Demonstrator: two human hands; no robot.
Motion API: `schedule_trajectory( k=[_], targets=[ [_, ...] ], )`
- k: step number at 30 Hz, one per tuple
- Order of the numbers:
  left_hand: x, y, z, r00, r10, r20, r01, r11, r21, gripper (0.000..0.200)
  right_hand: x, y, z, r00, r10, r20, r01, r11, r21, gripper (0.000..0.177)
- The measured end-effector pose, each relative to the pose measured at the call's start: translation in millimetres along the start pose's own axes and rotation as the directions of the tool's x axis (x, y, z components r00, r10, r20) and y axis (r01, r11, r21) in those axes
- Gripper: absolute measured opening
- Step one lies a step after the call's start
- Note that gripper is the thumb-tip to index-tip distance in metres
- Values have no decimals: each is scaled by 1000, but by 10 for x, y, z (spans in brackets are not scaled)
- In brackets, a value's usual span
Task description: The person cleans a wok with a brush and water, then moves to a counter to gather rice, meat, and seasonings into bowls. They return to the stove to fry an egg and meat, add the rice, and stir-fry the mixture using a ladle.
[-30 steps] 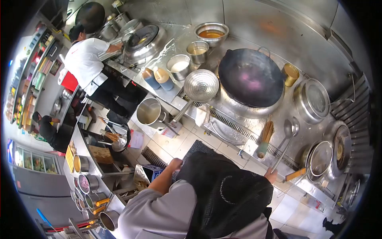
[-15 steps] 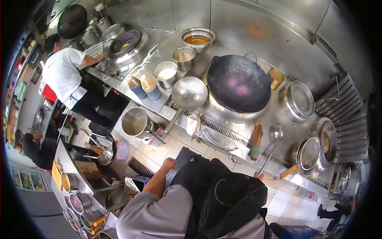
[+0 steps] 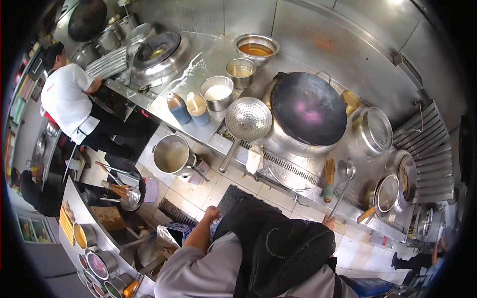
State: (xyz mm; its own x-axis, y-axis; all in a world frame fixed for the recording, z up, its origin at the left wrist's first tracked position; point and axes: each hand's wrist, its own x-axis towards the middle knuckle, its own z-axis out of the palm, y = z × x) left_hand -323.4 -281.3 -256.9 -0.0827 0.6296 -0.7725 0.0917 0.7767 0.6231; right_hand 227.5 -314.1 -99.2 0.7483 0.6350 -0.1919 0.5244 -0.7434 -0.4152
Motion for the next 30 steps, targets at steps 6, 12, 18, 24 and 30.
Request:
schedule_trajectory(
  k=[6, 12, 18, 24, 30],
  targets=[
    [-60, 186, -52, 1000, -3, 17, 4, 998, -62, 18, -108, -196, -81, 999, 30, 39, -35, 989, 143, 40],
    [260, 432, 4, 973, 230, -13, -212, 916, 342, 17, -203, -138, -17, 1000, 12, -17, -10, 990, 144, 38],
    [-198, 1777, 616, 704, 705, 83, -645, 586, 491, 35, -270, -14, 52, 998, 57, -29, -53, 991, 125, 39],
    [295, 2488, 1101, 565, 821, -83, -669, 515, 536, 62, -328, -110, -41, 993, 119, 5, -119, 983, 140, 40],
    [463, 2886, 1200, 770, 637, 31, -540, 624, 565, 52, -286, -269, -402, 975, 180, 128, -214, 918, 335, 26]
  ],
)
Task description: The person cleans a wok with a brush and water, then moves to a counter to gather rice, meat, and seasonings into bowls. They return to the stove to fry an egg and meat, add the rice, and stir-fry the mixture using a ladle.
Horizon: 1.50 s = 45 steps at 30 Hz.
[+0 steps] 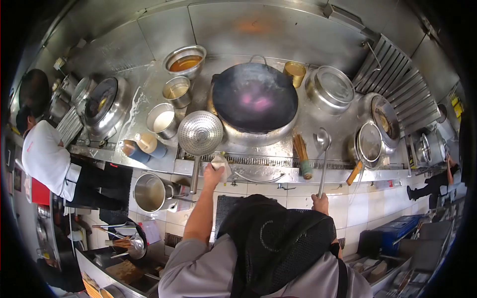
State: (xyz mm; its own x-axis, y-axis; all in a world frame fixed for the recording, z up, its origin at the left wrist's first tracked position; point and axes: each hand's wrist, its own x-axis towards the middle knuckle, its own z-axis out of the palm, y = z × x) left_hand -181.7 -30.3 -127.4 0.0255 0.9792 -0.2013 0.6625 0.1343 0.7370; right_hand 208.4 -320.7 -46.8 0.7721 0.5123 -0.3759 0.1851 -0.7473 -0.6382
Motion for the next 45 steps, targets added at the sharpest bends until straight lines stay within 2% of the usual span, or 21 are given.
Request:
schedule_trajectory(
  k=[1, 2, 4, 5, 7, 8, 9, 11, 12, 14, 18, 21, 24, 29, 31, 32, 35, 38, 40, 43, 45],
  targets=[
    [-24, 108, -89, 1000, -3, 0, 3, 1000, -9, 52, 24, -64, -61, 998, 29, 62, -41, 979, 202, 21],
    [-63, 197, -187, 995, -12, 100, 30, 984, -176, 49, 39, -112, -147, 996, 39, 84, -63, 953, 296, 17],
    [-80, 212, -213, 971, 40, 234, 99, 829, -550, 42, -33, -350, -312, 995, 38, 96, -69, 937, 343, 18],
    [-79, 201, -154, 972, 31, 235, 108, 824, -556, 42, -47, -483, -415, 994, 38, 105, -78, 914, 398, 18],
    [-236, 427, -299, 968, -5, 253, 240, 336, -911, 40, -123, -794, -665, 991, -116, 64, 79, 906, 416, 19],
    [-221, 404, -340, 922, 30, 386, 382, 83, -920, 42, -139, -999, -795, 985, -170, 35, 143, 908, 395, 18],
    [-295, 608, -468, 918, 11, 397, 395, 85, -915, 42, -68, -1061, -893, 966, -259, 11, 227, 863, 451, 16],
    [-445, 1222, -688, 892, 162, 422, 450, -218, -866, 43, -76, -1554, -1060, 924, -375, -77, 370, 821, 434, 27],
    [-382, 1223, -610, 890, 154, 428, 454, -226, -862, 43, -40, -1734, -1087, 912, -400, -93, 396, 796, 458, 31],
    [-158, 1160, -464, 867, 219, 447, 467, -48, -883, 43, 36, -1945, -958, 898, -425, -112, 424, 772, 473, 35],
    [167, 1122, -37, 877, 125, 465, 444, 165, -881, 39, 66, -2226, -383, 892, -419, -167, 451, 806, 384, 37],
    [215, 1274, 8, 827, 1, 563, 562, 18, -827, 36, 142, -2459, 8, 902, -420, -97, 420, 806, 417, 29],
    [270, 1384, 4, 769, -16, 639, 639, 5, -769, 42, 118, -3063, 352, 897, -439, 57, 367, 811, 455, 18],
    [383, 1736, -53, 630, 96, 771, 771, -195, -606, 50, 233, -3755, 855, 819, -506, 271, 342, 809, 477, 44],
    [429, 1860, 178, 686, 109, 719, 726, -46, -686, 47, 242, -4110, 1055, 778, -532, 335, 326, 797, 508, 46],
    [436, 1988, 198, 687, -19, 726, 725, 79, -684, 43, 271, -4300, 1157, 757, -536, 373, 330, 807, 490, 47],
    [464, 1910, 706, 828, -67, 557, 558, -6, -830, 39, 382, -4970, 1485, 707, -524, 476, 305, 832, 463, 44],
    [597, 1777, 1009, 826, -112, 553, 563, 111, -819, 34, 480, -5635, 1861, 629, -530, 568, 316, 843, 436, 35],
    [632, 1702, 1068, 847, -3, 531, 527, 120, -841, 21, 571, -5941, 2129, 580, -537, 613, 311, 841, 443, 29],
    [673, 1731, 1116, 858, -62, 510, 514, 127, -849, 12, 760, -6267, 2566, 556, -497, 667, 284, 867, 410, 16],
    [675, 1694, 1124, 877, 9, 481, 473, 158, -867, 20, 855, -6398, 2786, 577, -431, 694, 236, 901, 364, 12]
  ],
)
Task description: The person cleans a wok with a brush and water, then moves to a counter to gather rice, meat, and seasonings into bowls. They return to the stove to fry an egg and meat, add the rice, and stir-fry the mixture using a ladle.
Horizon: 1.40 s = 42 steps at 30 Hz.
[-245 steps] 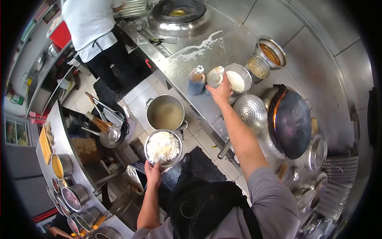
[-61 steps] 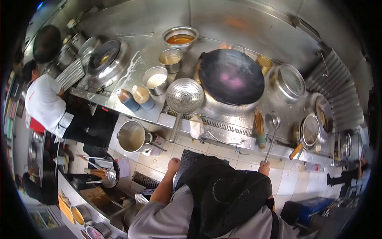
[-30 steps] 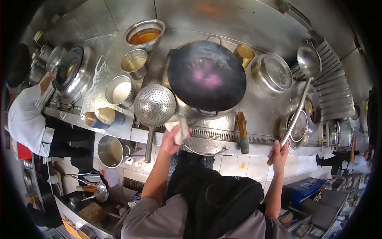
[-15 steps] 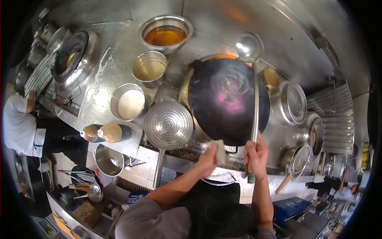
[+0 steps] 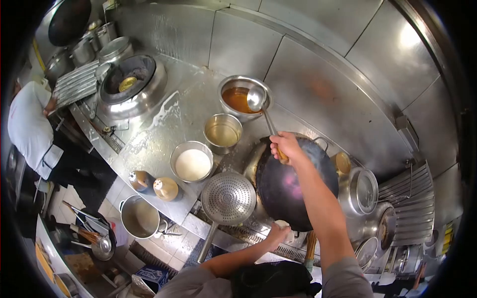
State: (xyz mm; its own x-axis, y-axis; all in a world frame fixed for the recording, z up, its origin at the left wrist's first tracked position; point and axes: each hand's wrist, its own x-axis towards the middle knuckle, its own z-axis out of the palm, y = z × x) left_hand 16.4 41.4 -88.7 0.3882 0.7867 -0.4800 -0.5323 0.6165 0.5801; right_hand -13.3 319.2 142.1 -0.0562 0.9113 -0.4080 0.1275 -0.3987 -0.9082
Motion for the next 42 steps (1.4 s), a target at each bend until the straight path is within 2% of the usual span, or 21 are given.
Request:
schedule_trajectory(
  k=[2, 4, 6, 8, 10, 11, 13, 14, 16, 18, 20, 22, 24, 26, 27, 30, 32, 36, 37, 40, 42],
  targets=[
    [17, -102, -4, 998, 57, -25, -58, 998, -30, 27, 229, -17, 31, 1000, 18, 1, -18, 1000, -8, 11],
    [114, -233, -83, 999, 17, 35, -18, 1000, 26, 32, 439, 5, 25, 999, 47, 10, -47, 999, -18, 11],
    [147, -257, -78, 997, 64, -34, -58, 986, 154, 29, 557, -63, 97, 994, 66, 86, -76, 989, 125, 12],
    [123, -203, -73, 999, 45, -30, -39, 983, 181, 28, 537, -218, 207, 994, 83, 66, -93, 984, 154, 14],
    [68, -108, -24, 1000, -12, -18, 14, 997, 76, 28, 685, -271, 269, 951, 294, 95, -301, 814, 497, 15],
    [67, -81, -13, 1000, 1, -21, 1, 997, 79, 28, 705, -265, 260, 953, 284, 102, -297, 817, 495, 15],
    [133, -135, -36, 995, 60, -76, -45, 983, 178, 27, 708, -210, 180, 923, 141, 359, -368, 599, 711, 18],
    [181, -135, -73, 994, 74, -79, -60, 983, 176, 27, 705, -151, 169, 920, 134, 367, -369, 607, 704, 18],
    [190, -127, -136, 999, 50, 9, -51, 938, 342, 63, 595, 6, 137, 911, -37, 410, -308, 600, 738, 19],
    [165, -117, -98, 997, 53, -49, -34, 945, 324, 64, 467, 49, 119, 927, -54, 371, -248, 653, 716, 21],
    [154, -82, -89, 992, 55, -109, -18, 950, 313, 64, 342, 45, 75, 911, 21, 412, -340, 605, 720, 22],
    [268, -140, -194, 998, 46, 50, -56, 978, 202, 64, 269, 67, -12, 890, -29, 456, -369, 542, 755, 23],
    [201, -4, -113, 997, 69, -21, -64, 982, 179, 60, 161, 82, -88, 854, -64, 516, -457, 381, 804, 23],
    [0, 236, -17, 999, -10, 39, 3, 985, 175, 55, -55, 71, -199, 841, -106, 530, -459, 380, 803, 22],
    [39, 89, 18, 995, 69, -70, -70, 997, -12, 46, -198, 56, -266, 832, -136, 538, -455, 386, 802, 21],
    [68, 139, 69, 979, 10, -202, 6, 997, 74, 34, -665, 13, -530, 838, -165, 519, -432, 381, 818, 20],
    [-41, 255, 144, 983, 20, -183, 11, 986, 165, 26, -1036, 10, -751, 830, -174, 530, -440, 379, 814, 21],
    [74, 70, 181, 948, 140, -287, -105, 986, 132, 21, -1766, 146, -1257, 801, -117, 588, -514, 371, 774, 20],
    [124, 43, 152, 958, 131, -253, -105, 988, 113, 19, -1956, 204, -1373, 830, -79, 553, -482, 397, 781, 20],
    [128, 2, 139, 961, 162, -226, -132, 981, 143, 18, -2451, 471, -1689, 837, 44, 546, -529, 327, 783, 21],
    [-228, 213, 414, 949, 155, -273, -117, 982, 151, 19, -2687, 694, -1831, 842, 109, 528, -523, 401, 752, 22]
  ],
)
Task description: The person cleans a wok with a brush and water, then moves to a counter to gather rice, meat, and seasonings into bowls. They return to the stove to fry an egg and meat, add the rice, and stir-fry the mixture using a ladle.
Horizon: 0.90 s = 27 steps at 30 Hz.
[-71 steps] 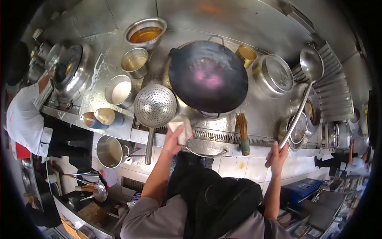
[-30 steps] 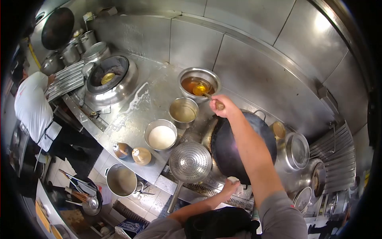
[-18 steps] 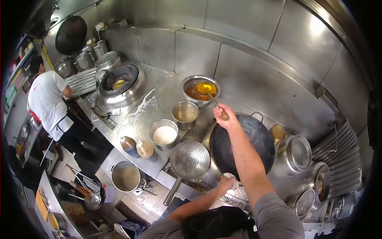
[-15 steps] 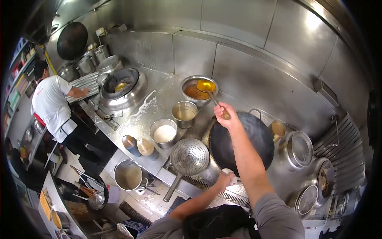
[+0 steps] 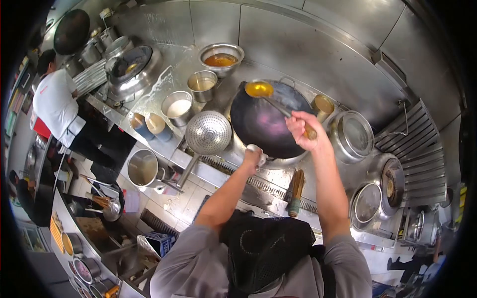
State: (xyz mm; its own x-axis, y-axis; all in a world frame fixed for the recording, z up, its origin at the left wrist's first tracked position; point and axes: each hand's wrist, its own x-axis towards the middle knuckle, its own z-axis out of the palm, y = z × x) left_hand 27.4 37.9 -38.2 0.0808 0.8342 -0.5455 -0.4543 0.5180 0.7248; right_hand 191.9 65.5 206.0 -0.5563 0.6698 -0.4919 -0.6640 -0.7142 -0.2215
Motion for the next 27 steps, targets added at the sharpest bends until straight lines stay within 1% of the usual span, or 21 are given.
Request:
schedule_trajectory(
  k=[2, 4, 5, 6, 7, 8, 9, 10, 11, 12, 14, 16, 17, 19, 20, 22, 23, 24, 25, 26, 27],
  targets=[
    [-99, 103, 24, 999, -7, -50, 7, 1000, 9, 19, -144, 81, -272, 996, -3, -88, -7, 994, -105, 24],
    [-49, 80, -25, 999, 0, 32, 0, 1000, -7, 20, -221, 171, -521, 987, 0, -164, -27, 986, -166, 23],
    [-112, 134, 0, 999, -48, -10, 48, 996, 69, 23, -264, 221, -644, 986, 6, -166, -35, 985, -170, 23],
    [-139, 127, -27, 999, -49, -14, 50, 997, 63, 23, -315, 283, -775, 977, -85, -198, 3, 924, -383, 22],
    [-159, 121, -72, 999, -37, -13, 38, 997, 69, 25, -370, 360, -891, 962, -181, -207, 29, 815, -579, 20],
    [-181, 115, -129, 1000, -25, -12, 26, 997, 75, 27, -432, 469, -1001, 912, -344, -221, 102, 714, -692, 11],
    [-326, 155, -179, 1000, -15, 9, 15, 1000, 27, 29, -536, 569, -1122, 874, -438, -210, 99, 584, -805, 13],
    [-495, 210, -266, 1000, -17, 4, 17, 1000, 17, 29, -658, 654, -1241, 832, -525, -180, 82, 436, -896, 21],
    [-668, 273, -392, 999, -29, 40, 32, 997, -67, 30, -809, 735, -1314, 782, -611, -122, -19, 172, -985, 32],
    [-794, 293, -572, 996, -38, 76, 49, 987, -150, 30, -980, 808, -1408, 738, -674, -35, -137, -99, -986, 44],
    [-930, 196, -1133, 988, -58, 141, 70, 994, -82, 34, -1285, 810, -1921, 664, -726, 178, -276, -459, -844, 57],
    [-1295, 280, -1521, 980, -68, 188, 104, 977, -187, 36, -1545, 844, -2138, 629, -774, 77, -454, -446, -771, 59],
    [-1466, 299, -1702, 981, -54, 186, 95, 972, -217, 37, -1635, 908, -2218, 634, -768, 86, -447, -455, -770, 59],
    [-1745, 341, -2019, 985, -43, 170, 82, 969, -231, 39, -1672, 951, -2244, 589, -761, 272, -402, -567, -719, 59],
    [-1849, 349, -2186, 986, -54, 155, 86, 974, -209, 41, -1575, 992, -2121, 590, -758, 279, -398, -574, -716, 59],
    [-1952, 306, -2503, 984, 7, 178, 27, 982, -189, 42, -1314, 1199, -1811, 562, -815, 143, -365, -400, -841, 60],
    [-1994, 302, -2651, 987, -28, 157, 55, 983, -172, 45, -1089, 1276, -1650, 548, -818, 175, -300, -388, -872, 59],
    [-1945, 211, -2893, 988, -39, 152, 51, 996, -73, 45, -824, 1364, -1401, 543, -821, 176, -300, -386, -872, 59],
    [-1972, 201, -3044, 988, -60, 144, 67, 997, -47, 46, -523, 1441, -1083, 534, -838, 110, -52, -163, -985, 60],
    [-2004, 191, -3201, 987, -82, 136, 86, 996, -18, 46, -215, 1497, -787, 541, -840, 42, 202, 82, -976, 61],
    [-1975, 122, -3420, 984, -81, 157, 85, 996, -15, 46, 100, 1507, -526, 555, -830, 53, 266, 117, -957, 62]
  ],
)
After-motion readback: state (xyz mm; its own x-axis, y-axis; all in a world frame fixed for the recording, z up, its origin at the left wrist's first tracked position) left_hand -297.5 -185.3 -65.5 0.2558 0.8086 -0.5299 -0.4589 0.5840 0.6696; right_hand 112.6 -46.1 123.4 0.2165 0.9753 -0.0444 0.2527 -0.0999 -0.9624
